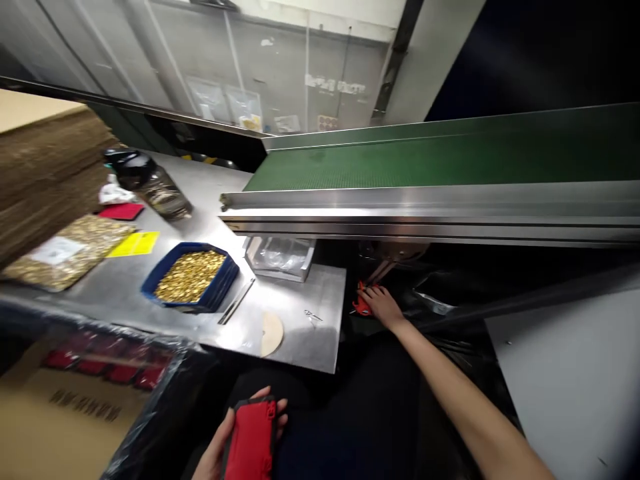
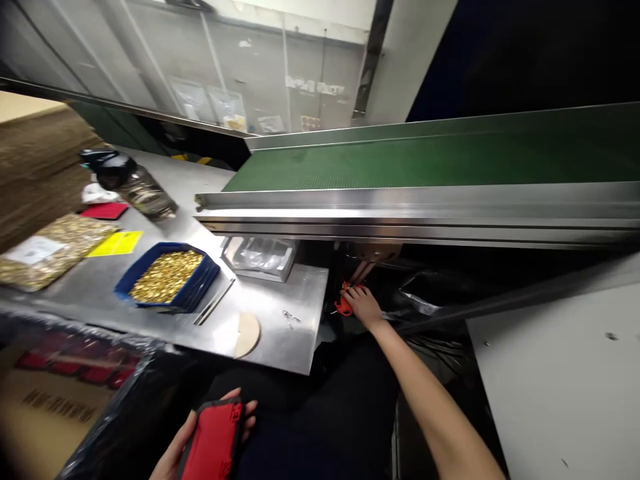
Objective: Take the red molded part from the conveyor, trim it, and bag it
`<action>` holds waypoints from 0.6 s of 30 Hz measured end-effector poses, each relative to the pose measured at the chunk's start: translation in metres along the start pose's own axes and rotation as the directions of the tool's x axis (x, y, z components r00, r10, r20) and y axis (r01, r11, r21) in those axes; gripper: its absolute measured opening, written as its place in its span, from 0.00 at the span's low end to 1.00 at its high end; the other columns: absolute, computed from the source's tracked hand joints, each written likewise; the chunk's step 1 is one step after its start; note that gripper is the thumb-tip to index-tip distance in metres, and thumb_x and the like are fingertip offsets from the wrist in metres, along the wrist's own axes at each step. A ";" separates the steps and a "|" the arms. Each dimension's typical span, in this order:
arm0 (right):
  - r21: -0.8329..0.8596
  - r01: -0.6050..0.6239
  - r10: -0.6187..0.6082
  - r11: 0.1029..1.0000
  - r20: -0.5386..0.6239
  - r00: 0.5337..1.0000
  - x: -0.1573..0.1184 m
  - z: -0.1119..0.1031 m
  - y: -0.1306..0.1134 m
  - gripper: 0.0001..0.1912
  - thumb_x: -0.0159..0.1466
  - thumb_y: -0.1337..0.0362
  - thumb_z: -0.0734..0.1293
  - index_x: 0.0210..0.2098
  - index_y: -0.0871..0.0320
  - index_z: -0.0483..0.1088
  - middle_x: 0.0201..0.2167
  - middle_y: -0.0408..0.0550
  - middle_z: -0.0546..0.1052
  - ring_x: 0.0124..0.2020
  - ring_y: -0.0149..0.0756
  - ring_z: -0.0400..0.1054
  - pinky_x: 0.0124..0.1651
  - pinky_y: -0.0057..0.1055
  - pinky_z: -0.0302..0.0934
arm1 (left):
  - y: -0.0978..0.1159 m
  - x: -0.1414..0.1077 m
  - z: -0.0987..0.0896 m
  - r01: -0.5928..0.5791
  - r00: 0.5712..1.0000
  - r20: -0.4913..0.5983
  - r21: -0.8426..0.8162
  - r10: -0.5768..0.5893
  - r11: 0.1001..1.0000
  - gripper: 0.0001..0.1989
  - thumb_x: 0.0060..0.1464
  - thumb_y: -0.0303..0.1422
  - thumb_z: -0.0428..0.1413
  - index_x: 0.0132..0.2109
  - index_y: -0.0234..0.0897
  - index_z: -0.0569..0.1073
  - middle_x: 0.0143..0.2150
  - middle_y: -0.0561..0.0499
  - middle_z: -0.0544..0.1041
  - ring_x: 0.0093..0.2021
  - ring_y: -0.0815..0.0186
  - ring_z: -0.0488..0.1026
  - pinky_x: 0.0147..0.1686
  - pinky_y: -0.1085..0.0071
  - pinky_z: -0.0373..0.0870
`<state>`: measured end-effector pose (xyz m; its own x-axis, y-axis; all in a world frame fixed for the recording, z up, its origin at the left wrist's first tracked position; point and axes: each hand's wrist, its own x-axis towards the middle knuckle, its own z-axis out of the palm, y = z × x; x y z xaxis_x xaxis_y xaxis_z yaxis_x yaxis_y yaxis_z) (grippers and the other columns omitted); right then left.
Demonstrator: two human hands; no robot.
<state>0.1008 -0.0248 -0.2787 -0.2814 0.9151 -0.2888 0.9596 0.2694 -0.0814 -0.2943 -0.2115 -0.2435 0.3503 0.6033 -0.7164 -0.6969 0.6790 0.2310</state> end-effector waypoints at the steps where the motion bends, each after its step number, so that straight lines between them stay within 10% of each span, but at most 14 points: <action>1: -0.006 0.053 -0.053 0.999 0.021 0.998 -0.006 -0.004 -0.002 0.23 0.71 0.69 0.65 0.64 0.59 0.65 0.59 0.57 0.73 0.62 0.51 0.65 0.65 0.53 0.58 | -0.002 -0.003 0.002 -0.031 0.999 0.006 -0.016 0.031 0.999 0.53 0.59 0.52 0.63 0.76 0.32 0.44 0.65 0.30 0.71 0.65 0.39 0.68 0.67 0.54 0.64; 8: 0.031 0.383 -0.381 0.923 0.206 0.901 -0.086 -0.038 -0.062 0.16 0.58 0.68 0.70 0.47 0.58 0.75 0.57 0.60 0.75 0.57 0.50 0.69 0.64 0.43 0.56 | -0.017 -0.001 -0.001 -0.190 0.979 -0.027 0.243 0.202 0.951 0.45 0.57 0.51 0.66 0.73 0.41 0.57 0.66 0.36 0.72 0.63 0.41 0.70 0.48 0.59 0.80; 13: 0.050 0.367 -0.358 0.929 0.376 0.855 -0.123 -0.048 -0.131 0.15 0.50 0.61 0.74 0.36 0.60 0.76 0.30 0.54 0.81 0.31 0.49 0.77 0.40 0.41 0.68 | -0.022 0.006 0.006 -0.250 0.961 0.009 0.459 0.277 0.852 0.44 0.54 0.52 0.68 0.70 0.42 0.62 0.61 0.37 0.75 0.54 0.41 0.76 0.43 0.58 0.81; 18: 0.028 0.341 -0.318 0.940 0.441 0.839 -0.123 -0.053 -0.167 0.11 0.50 0.60 0.72 0.32 0.59 0.77 0.28 0.54 0.82 0.27 0.51 0.78 0.30 0.39 0.65 | -0.019 0.006 0.007 -0.223 0.965 0.008 0.553 0.263 0.802 0.47 0.53 0.56 0.67 0.70 0.38 0.61 0.55 0.36 0.78 0.51 0.40 0.76 0.43 0.56 0.81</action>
<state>-0.0250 -0.1665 -0.1795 -0.5397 0.5499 -0.6374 0.8057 0.5569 -0.2019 -0.2746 -0.2177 -0.2480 0.1600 0.7637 -0.6255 -0.2909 0.6420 0.7094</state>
